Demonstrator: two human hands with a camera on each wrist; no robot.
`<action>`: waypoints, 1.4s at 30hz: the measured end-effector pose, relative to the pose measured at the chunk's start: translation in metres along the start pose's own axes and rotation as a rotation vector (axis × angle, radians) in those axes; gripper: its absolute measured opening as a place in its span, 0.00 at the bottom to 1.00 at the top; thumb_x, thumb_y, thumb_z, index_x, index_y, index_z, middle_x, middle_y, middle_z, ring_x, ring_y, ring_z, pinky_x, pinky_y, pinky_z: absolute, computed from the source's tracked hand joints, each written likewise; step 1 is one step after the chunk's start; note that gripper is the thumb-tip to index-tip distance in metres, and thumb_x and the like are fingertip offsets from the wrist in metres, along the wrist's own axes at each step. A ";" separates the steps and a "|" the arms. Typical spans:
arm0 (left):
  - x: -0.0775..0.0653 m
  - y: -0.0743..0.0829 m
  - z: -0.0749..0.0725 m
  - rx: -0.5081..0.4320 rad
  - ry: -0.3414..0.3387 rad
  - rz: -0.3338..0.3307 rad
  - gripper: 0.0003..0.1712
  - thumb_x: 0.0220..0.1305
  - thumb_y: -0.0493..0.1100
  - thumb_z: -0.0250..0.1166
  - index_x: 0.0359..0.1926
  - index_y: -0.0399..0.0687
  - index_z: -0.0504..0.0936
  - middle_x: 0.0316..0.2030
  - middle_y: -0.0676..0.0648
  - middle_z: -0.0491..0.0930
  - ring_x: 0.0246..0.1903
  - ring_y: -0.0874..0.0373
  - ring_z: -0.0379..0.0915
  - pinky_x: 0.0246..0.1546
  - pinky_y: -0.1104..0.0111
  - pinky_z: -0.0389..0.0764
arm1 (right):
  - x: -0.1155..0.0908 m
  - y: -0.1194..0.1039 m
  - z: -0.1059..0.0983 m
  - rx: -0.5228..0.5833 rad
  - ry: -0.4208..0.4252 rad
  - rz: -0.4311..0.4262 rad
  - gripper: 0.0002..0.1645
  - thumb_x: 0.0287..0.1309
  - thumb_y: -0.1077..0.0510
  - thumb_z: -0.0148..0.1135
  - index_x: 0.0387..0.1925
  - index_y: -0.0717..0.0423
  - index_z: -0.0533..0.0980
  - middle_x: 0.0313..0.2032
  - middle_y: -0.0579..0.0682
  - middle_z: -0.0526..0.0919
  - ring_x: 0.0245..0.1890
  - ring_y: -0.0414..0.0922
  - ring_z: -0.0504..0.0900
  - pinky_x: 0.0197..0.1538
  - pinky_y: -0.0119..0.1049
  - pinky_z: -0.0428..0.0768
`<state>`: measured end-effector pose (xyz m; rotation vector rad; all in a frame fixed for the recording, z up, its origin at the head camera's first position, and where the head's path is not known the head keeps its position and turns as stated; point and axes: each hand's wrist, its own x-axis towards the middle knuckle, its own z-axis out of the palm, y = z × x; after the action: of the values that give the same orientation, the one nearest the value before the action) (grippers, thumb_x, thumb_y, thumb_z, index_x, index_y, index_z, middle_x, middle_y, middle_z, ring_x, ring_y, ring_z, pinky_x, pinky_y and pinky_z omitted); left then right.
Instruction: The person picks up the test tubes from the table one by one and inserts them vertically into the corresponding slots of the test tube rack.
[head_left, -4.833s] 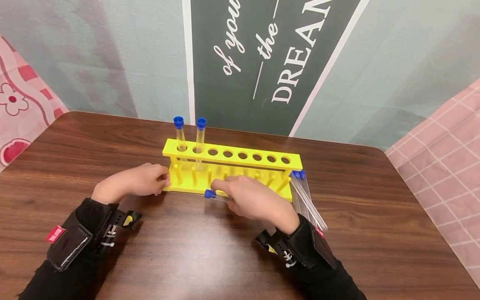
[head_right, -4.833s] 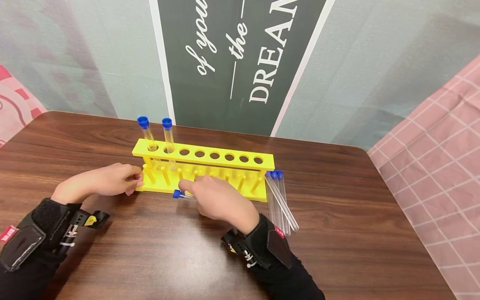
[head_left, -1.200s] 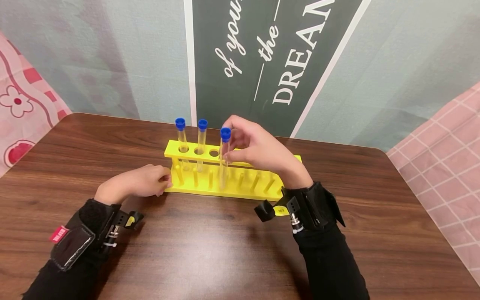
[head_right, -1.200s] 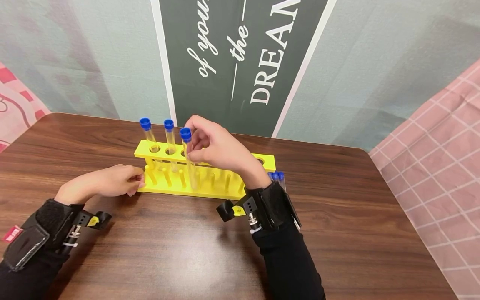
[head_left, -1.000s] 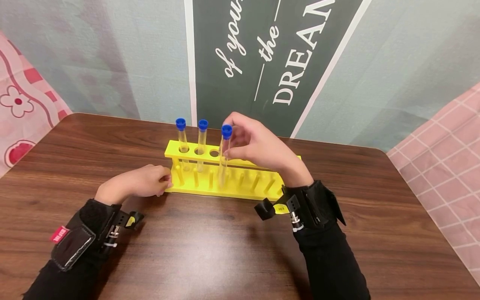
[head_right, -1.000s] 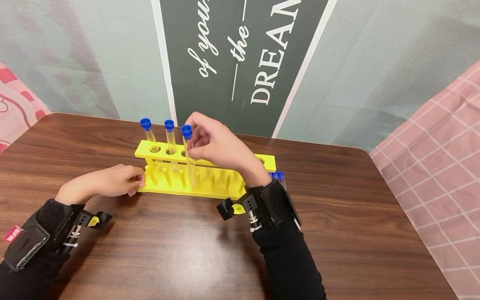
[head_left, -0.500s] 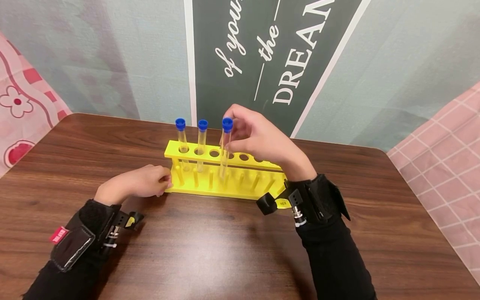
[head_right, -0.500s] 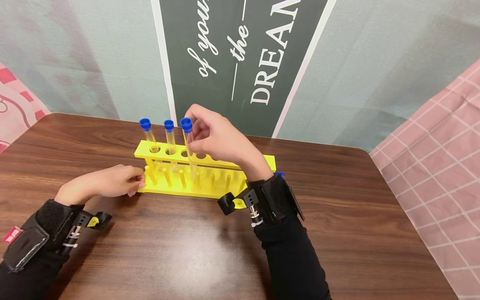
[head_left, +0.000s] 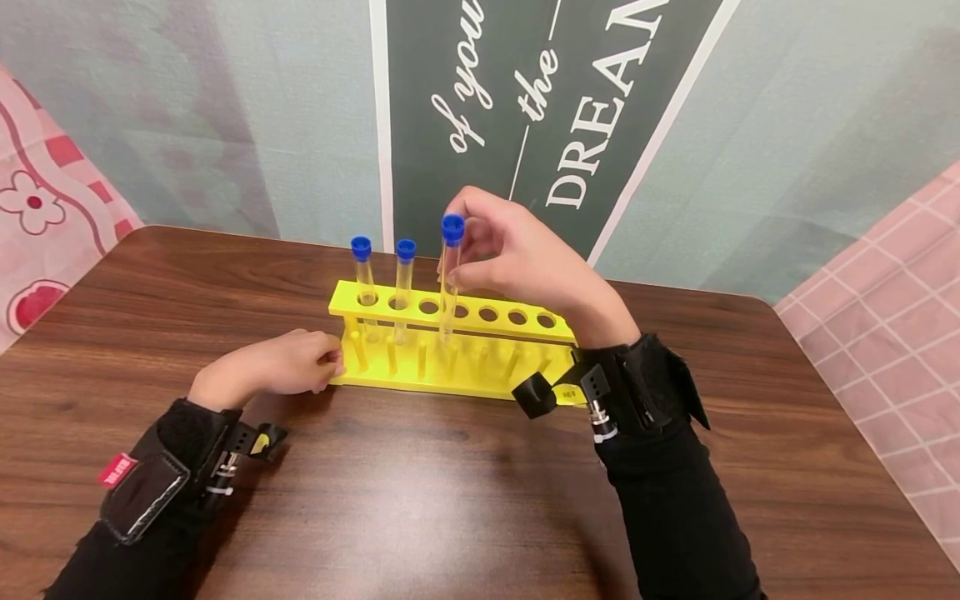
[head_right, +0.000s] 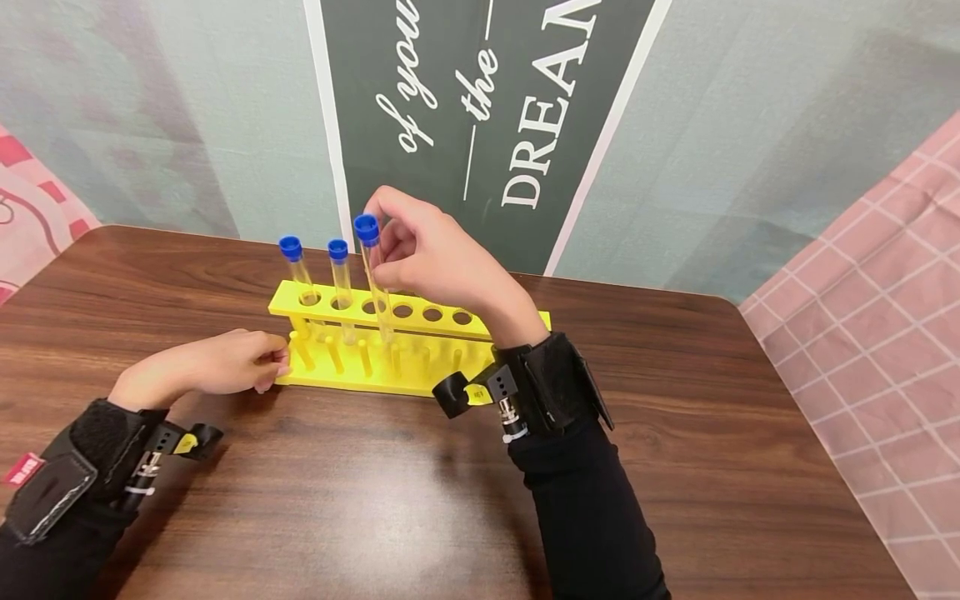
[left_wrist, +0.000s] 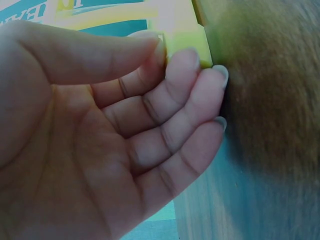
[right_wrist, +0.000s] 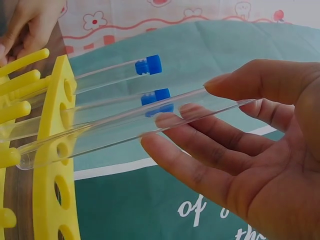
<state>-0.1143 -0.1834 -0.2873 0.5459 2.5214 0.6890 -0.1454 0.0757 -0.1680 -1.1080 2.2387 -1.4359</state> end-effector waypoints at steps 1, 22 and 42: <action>0.000 0.000 0.000 0.001 -0.001 -0.001 0.08 0.64 0.35 0.50 0.27 0.40 0.71 0.18 0.50 0.69 0.18 0.59 0.61 0.23 0.68 0.63 | 0.001 -0.001 -0.001 0.001 0.000 0.005 0.14 0.49 0.75 0.56 0.34 0.62 0.64 0.28 0.61 0.78 0.31 0.54 0.79 0.38 0.41 0.77; 0.001 0.000 -0.002 -0.013 -0.009 -0.005 0.08 0.64 0.34 0.50 0.27 0.40 0.71 0.18 0.50 0.69 0.18 0.59 0.62 0.23 0.68 0.64 | 0.011 -0.017 -0.009 0.103 0.044 0.060 0.16 0.46 0.79 0.55 0.35 0.62 0.64 0.30 0.64 0.77 0.31 0.55 0.79 0.39 0.46 0.77; 0.003 0.002 -0.003 -0.020 -0.006 -0.015 0.07 0.64 0.35 0.51 0.28 0.39 0.71 0.17 0.50 0.68 0.18 0.59 0.61 0.23 0.68 0.63 | 0.021 -0.017 -0.011 0.073 0.057 0.080 0.13 0.52 0.74 0.56 0.34 0.62 0.63 0.32 0.63 0.77 0.34 0.55 0.78 0.41 0.45 0.77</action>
<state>-0.1177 -0.1814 -0.2851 0.5205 2.5082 0.7047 -0.1586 0.0643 -0.1445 -0.9560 2.2222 -1.5222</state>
